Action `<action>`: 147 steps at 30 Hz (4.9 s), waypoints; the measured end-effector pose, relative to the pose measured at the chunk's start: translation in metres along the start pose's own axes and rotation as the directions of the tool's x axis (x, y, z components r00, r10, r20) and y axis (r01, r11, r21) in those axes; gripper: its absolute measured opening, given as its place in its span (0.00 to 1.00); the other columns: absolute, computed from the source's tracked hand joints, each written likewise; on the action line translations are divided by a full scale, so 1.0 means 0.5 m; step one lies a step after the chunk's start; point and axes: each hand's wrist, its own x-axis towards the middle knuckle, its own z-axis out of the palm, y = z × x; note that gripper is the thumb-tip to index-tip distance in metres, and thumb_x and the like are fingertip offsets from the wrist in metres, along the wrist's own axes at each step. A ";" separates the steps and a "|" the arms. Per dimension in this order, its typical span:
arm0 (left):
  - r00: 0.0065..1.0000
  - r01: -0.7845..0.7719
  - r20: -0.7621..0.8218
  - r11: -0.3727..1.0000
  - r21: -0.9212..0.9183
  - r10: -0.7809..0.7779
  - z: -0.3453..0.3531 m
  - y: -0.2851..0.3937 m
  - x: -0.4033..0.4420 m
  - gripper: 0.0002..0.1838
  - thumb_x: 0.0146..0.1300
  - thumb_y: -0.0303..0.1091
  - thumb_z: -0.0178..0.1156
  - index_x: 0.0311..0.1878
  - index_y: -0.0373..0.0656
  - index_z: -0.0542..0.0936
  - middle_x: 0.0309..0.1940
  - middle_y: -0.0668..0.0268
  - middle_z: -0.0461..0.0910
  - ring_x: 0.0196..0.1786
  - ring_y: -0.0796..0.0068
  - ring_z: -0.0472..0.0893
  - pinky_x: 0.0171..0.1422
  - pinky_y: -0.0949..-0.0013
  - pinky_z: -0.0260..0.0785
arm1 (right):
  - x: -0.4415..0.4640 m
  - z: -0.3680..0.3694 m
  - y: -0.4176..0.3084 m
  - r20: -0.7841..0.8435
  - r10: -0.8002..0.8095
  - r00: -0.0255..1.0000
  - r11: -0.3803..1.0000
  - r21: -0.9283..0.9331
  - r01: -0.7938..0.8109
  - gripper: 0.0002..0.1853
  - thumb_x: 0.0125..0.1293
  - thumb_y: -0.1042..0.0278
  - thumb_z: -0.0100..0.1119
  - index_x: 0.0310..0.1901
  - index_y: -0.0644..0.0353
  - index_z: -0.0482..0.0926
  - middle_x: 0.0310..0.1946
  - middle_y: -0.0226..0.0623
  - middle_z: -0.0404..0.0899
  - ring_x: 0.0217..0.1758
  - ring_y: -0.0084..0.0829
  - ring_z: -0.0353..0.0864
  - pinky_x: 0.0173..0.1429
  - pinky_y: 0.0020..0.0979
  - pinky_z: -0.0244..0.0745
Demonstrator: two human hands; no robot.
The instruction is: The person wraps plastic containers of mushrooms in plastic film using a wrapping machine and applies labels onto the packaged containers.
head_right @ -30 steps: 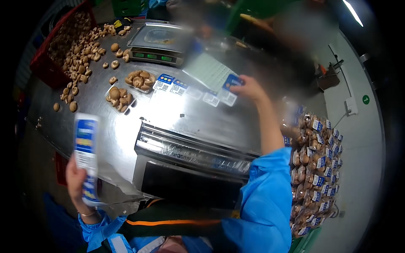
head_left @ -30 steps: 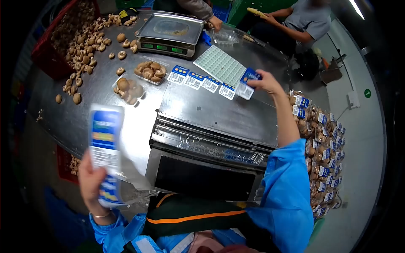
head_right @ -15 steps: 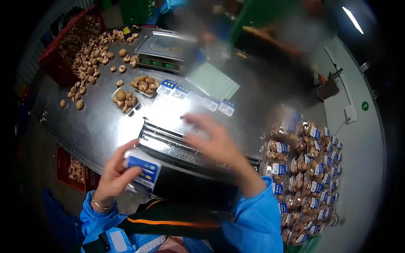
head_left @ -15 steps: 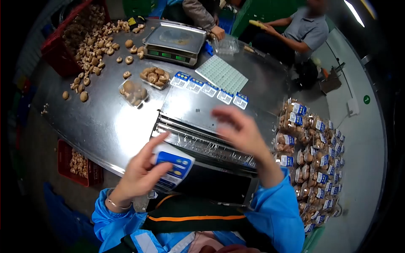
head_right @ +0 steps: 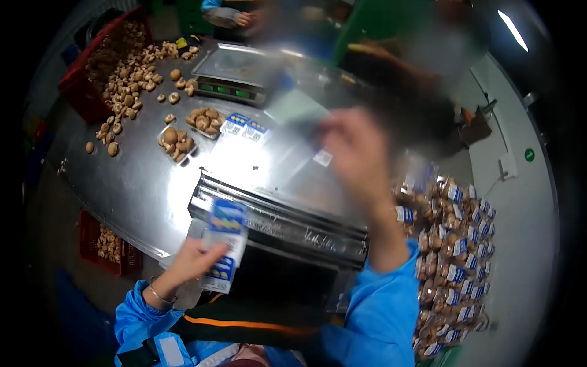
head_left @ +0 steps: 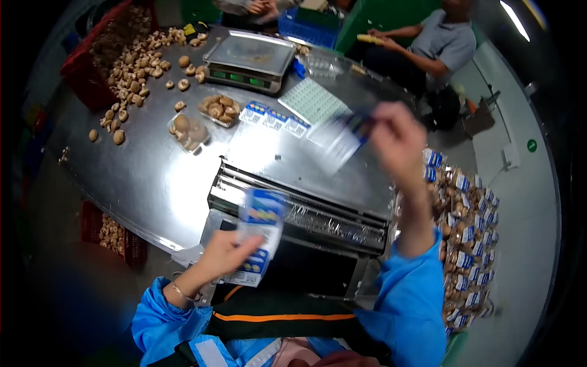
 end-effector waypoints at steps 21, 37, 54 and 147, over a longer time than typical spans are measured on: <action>0.963 -0.254 -0.092 0.967 0.007 0.254 -0.005 0.121 -0.007 0.12 0.60 0.23 0.55 0.48 0.33 0.73 0.30 0.61 0.81 0.33 0.81 0.79 0.36 0.79 0.70 | -0.171 0.069 -0.016 0.468 0.157 0.870 0.950 0.169 -0.262 0.24 0.55 0.62 0.61 0.52 0.61 0.70 0.50 0.41 0.72 0.55 0.35 0.70 0.63 0.37 0.59; 0.957 -0.266 -0.140 0.960 -0.086 0.253 -0.010 0.083 -0.035 0.06 0.61 0.22 0.53 0.40 0.31 0.76 0.30 0.66 0.78 0.31 0.87 0.73 0.35 0.83 0.64 | -0.232 0.176 -0.129 0.105 -0.219 0.970 0.957 0.217 0.192 0.12 0.52 0.70 0.60 0.38 0.62 0.73 0.32 0.36 0.69 0.39 0.36 0.71 0.47 0.35 0.64; 0.554 0.023 -0.638 0.776 -0.631 -0.535 -0.372 -0.435 -0.383 0.30 0.66 0.53 0.42 0.64 0.42 0.62 0.57 0.54 0.68 0.56 0.58 0.72 0.54 0.56 0.69 | -0.394 0.235 -0.111 0.018 -0.013 1.000 0.962 0.275 0.007 0.07 0.56 0.74 0.56 0.37 0.62 0.75 0.35 0.38 0.72 0.40 0.37 0.73 0.45 0.34 0.68; 0.127 0.260 -0.882 0.873 -0.412 -0.454 -0.155 -0.680 -0.497 0.16 0.58 0.32 0.56 0.48 0.34 0.74 0.43 0.55 0.77 0.39 0.63 0.76 0.45 0.64 0.70 | -0.314 -0.482 0.781 -0.226 -0.040 0.973 0.232 -0.949 -0.212 0.15 0.62 0.62 0.49 0.45 0.63 0.75 0.42 0.50 0.77 0.51 0.49 0.72 0.56 0.37 0.65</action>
